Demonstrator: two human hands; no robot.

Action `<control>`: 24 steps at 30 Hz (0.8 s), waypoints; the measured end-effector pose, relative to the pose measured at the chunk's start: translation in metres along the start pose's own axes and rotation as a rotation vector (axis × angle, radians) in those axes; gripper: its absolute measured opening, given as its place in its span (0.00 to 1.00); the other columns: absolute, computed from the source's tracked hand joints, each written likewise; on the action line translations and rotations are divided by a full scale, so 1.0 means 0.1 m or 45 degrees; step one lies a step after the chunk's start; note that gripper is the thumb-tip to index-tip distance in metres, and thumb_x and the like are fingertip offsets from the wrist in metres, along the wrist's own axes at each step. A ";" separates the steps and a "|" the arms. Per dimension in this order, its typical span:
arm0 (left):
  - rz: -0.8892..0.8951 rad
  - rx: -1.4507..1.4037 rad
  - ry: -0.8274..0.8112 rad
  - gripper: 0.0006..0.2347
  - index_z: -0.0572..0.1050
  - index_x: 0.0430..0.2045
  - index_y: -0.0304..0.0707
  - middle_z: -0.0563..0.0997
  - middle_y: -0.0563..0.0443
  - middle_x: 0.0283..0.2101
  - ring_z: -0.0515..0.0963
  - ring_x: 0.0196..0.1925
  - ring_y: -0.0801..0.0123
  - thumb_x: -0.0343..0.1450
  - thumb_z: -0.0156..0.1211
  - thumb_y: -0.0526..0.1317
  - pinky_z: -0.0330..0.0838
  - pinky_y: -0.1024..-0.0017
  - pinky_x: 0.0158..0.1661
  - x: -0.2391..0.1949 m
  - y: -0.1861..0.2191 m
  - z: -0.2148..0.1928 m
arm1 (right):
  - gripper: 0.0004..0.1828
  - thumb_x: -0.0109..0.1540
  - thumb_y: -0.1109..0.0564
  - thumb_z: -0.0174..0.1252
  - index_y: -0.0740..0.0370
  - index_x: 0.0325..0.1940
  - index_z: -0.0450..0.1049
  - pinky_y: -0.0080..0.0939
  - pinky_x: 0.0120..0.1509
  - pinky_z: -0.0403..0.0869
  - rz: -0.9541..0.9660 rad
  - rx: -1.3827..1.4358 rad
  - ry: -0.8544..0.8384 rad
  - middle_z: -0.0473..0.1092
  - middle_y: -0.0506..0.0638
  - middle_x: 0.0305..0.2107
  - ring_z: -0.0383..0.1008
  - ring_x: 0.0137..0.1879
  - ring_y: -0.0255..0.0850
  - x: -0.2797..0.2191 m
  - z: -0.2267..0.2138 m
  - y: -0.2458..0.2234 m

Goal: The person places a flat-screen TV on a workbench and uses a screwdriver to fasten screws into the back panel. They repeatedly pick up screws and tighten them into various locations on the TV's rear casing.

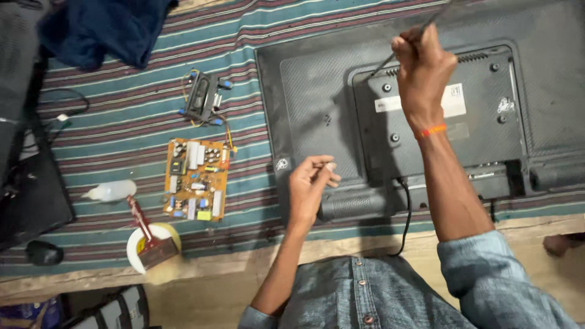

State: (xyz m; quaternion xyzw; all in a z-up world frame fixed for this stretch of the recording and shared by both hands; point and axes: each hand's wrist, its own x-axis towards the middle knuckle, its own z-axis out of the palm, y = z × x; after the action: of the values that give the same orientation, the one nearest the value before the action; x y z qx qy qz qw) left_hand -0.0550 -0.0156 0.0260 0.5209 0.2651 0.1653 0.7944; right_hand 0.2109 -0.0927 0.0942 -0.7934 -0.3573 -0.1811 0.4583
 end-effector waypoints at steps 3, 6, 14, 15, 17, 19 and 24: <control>-0.024 -0.119 -0.053 0.09 0.76 0.45 0.24 0.82 0.45 0.39 0.82 0.34 0.71 0.76 0.57 0.34 0.78 0.75 0.34 -0.28 -0.04 0.10 | 0.14 0.73 0.67 0.68 0.68 0.41 0.67 0.42 0.36 0.71 -0.044 -0.064 0.091 0.73 0.57 0.28 0.73 0.30 0.44 -0.03 0.05 0.05; -0.012 -0.181 -0.116 0.09 0.76 0.45 0.25 0.81 0.47 0.38 0.82 0.35 0.72 0.77 0.56 0.35 0.79 0.75 0.36 -0.50 -0.09 0.13 | 0.09 0.70 0.69 0.65 0.69 0.45 0.69 0.43 0.37 0.72 -0.103 -0.047 0.093 0.75 0.57 0.30 0.76 0.32 0.43 0.03 -0.02 0.11; -0.044 -0.107 -0.079 0.09 0.78 0.41 0.26 0.81 0.46 0.35 0.81 0.34 0.71 0.78 0.54 0.37 0.78 0.75 0.35 -0.92 -0.09 0.09 | 0.11 0.67 0.80 0.46 0.71 0.48 0.65 0.33 0.44 0.75 0.012 0.413 -0.108 0.72 0.53 0.34 0.75 0.42 0.35 0.10 -0.05 0.26; -0.040 -0.091 -0.065 0.09 0.78 0.41 0.26 0.81 0.46 0.35 0.81 0.34 0.71 0.78 0.54 0.37 0.78 0.74 0.35 -0.96 -0.09 0.09 | 0.12 0.66 0.80 0.47 0.70 0.48 0.65 0.34 0.43 0.73 -0.009 0.299 -0.056 0.70 0.54 0.31 0.72 0.40 0.36 0.07 0.00 0.24; -0.032 -0.109 -0.038 0.09 0.78 0.41 0.26 0.81 0.46 0.35 0.81 0.34 0.71 0.78 0.54 0.36 0.78 0.74 0.35 -1.00 -0.07 0.14 | 0.09 0.68 0.77 0.49 0.69 0.46 0.67 0.33 0.37 0.67 0.114 0.318 -0.002 0.69 0.53 0.28 0.68 0.36 0.34 0.03 0.10 0.17; -0.011 -0.161 -0.018 0.08 0.78 0.41 0.27 0.81 0.45 0.36 0.81 0.34 0.70 0.77 0.55 0.35 0.78 0.73 0.36 -1.03 -0.07 0.22 | 0.08 0.74 0.72 0.49 0.68 0.42 0.69 0.32 0.29 0.60 0.398 0.585 -0.008 0.72 0.51 0.25 0.65 0.32 0.32 0.03 0.14 0.06; 0.039 -0.430 0.020 0.05 0.76 0.41 0.28 0.81 0.45 0.40 0.82 0.39 0.68 0.75 0.58 0.31 0.78 0.70 0.40 -1.00 -0.18 0.41 | 0.07 0.72 0.73 0.54 0.68 0.50 0.65 0.37 0.46 0.80 -0.178 0.329 0.027 0.77 0.56 0.36 0.81 0.42 0.38 0.15 -0.25 -0.19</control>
State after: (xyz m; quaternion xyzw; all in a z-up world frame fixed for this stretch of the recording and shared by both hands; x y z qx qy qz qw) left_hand -0.1115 -0.1068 0.0474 0.3827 0.2317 0.2236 0.8660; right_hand 0.2085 -0.1016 0.1275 -0.6991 -0.4271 -0.1735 0.5465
